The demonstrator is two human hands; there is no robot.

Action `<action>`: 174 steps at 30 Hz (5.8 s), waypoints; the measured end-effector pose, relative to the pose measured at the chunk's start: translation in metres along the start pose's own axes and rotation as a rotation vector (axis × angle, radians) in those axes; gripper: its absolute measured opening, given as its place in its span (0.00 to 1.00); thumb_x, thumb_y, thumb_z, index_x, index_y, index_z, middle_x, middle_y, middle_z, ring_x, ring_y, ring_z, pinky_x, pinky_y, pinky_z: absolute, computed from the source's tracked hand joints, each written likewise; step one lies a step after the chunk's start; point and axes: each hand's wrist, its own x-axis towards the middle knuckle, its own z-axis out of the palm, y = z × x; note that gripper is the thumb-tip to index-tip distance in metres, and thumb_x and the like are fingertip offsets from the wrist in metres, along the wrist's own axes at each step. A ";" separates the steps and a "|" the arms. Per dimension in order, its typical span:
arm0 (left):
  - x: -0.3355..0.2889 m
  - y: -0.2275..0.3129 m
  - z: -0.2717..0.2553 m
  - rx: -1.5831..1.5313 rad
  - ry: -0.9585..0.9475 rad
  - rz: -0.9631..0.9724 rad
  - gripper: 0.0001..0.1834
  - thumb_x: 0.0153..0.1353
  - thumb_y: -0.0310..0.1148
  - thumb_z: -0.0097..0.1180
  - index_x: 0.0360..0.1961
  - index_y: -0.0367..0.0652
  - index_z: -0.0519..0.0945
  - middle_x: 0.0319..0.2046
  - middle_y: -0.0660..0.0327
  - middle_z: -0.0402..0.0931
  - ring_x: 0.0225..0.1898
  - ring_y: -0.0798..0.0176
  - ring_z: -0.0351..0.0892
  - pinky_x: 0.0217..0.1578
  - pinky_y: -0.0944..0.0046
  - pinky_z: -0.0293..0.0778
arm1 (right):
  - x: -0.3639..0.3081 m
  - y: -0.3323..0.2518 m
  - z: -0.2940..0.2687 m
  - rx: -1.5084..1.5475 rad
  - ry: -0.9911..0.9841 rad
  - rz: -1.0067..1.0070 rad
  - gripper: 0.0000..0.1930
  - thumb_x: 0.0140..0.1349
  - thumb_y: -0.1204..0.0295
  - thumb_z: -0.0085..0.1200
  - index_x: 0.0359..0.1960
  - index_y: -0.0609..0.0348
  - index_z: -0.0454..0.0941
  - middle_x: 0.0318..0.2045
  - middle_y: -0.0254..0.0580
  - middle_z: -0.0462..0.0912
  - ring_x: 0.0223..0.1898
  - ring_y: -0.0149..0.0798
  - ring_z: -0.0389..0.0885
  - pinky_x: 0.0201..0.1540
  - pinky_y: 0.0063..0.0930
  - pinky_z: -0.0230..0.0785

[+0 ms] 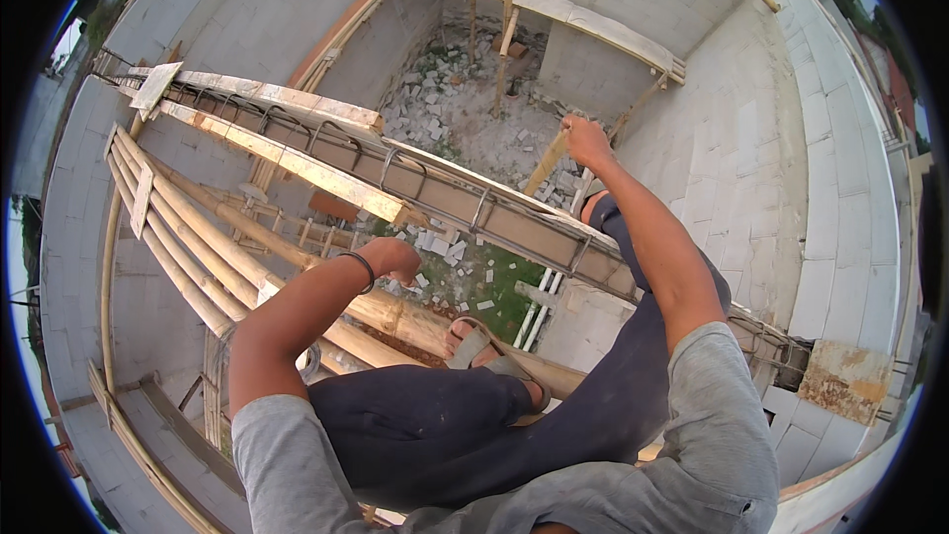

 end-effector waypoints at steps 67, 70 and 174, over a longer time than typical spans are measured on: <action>0.282 0.012 0.111 -1.427 0.621 -0.082 0.31 0.60 0.43 0.58 0.60 0.36 0.66 0.43 0.41 0.80 0.48 0.41 0.79 0.50 0.47 0.75 | 0.192 -0.053 0.025 0.539 0.410 0.101 0.13 0.66 0.70 0.46 0.44 0.60 0.82 0.40 0.43 0.84 0.41 0.37 0.78 0.45 0.31 0.68; 0.288 0.009 0.107 -1.374 0.664 -0.130 0.38 0.61 0.39 0.58 0.67 0.36 0.57 0.44 0.39 0.79 0.49 0.41 0.79 0.50 0.47 0.74 | 0.178 -0.047 0.061 0.710 0.084 0.341 0.12 0.66 0.73 0.46 0.45 0.61 0.80 0.39 0.40 0.82 0.30 0.31 0.73 0.31 0.27 0.65; 0.223 0.005 0.083 -1.556 0.222 -0.075 0.17 0.59 0.34 0.60 0.17 0.35 0.80 0.16 0.55 0.79 0.18 0.65 0.79 0.17 0.60 0.72 | 0.035 -0.119 0.103 1.582 -0.575 0.787 0.04 0.62 0.87 0.43 0.34 0.80 0.69 0.23 0.46 0.71 0.16 0.32 0.65 0.15 0.23 0.57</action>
